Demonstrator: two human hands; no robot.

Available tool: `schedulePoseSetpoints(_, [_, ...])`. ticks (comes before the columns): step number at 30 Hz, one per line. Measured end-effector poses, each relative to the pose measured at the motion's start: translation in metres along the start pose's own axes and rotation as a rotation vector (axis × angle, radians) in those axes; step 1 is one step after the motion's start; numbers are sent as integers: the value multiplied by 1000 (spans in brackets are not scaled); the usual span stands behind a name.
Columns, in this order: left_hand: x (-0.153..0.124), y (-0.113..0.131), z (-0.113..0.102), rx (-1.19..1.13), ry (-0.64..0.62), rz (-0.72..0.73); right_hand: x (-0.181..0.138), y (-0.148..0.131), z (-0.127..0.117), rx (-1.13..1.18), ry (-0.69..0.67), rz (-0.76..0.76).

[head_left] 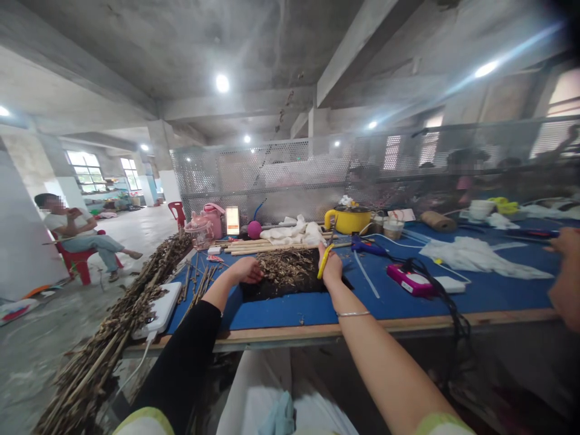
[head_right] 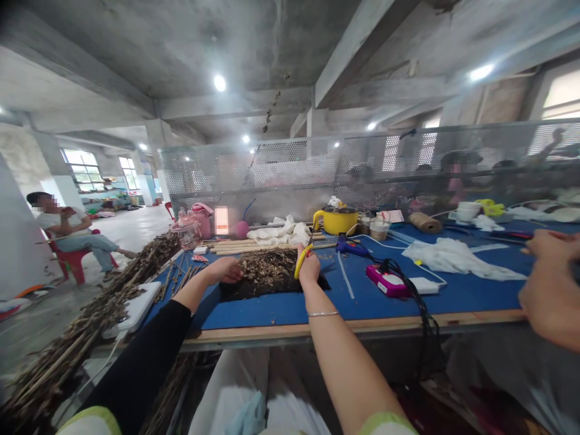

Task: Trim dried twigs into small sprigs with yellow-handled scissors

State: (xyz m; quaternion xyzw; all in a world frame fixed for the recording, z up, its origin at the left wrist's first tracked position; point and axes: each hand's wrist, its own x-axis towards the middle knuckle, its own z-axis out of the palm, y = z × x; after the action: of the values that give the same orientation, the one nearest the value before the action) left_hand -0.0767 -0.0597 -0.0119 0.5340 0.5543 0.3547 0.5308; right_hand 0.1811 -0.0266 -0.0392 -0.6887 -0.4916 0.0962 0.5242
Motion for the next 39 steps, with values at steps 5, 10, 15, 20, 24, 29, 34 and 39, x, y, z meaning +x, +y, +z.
schedulePoseSetpoints(5, [10, 9, -4, -74, 262, 100, 0, 0, 1, 26, -6, -4])
schedulePoseSetpoints(10, [11, 2, 4, -38, 393, 91, -1, 0, 1, 44, 0, -13])
schedulePoseSetpoints(15, [13, -1, 20, 164, 499, 287, -2, 0, 1, 53, 6, -24])
schedulePoseSetpoints(20, [-20, 8, 47, 249, 286, 402, 0, 1, 2, 18, -19, -31])
schedulePoseSetpoints(24, [-63, 2, 77, -66, -255, 135, 1, 1, 2, 7, -37, -28])
schedulePoseSetpoints(29, [-88, -7, 94, -209, -464, -56, -1, 0, 1, 48, -36, -22])
schedulePoseSetpoints(34, [-82, -8, 100, -284, -374, -111, -2, -1, 0, 49, -27, 5])
schedulePoseSetpoints(39, [-72, -15, 102, -298, -284, -99, -3, -1, 0, 61, -22, -8])
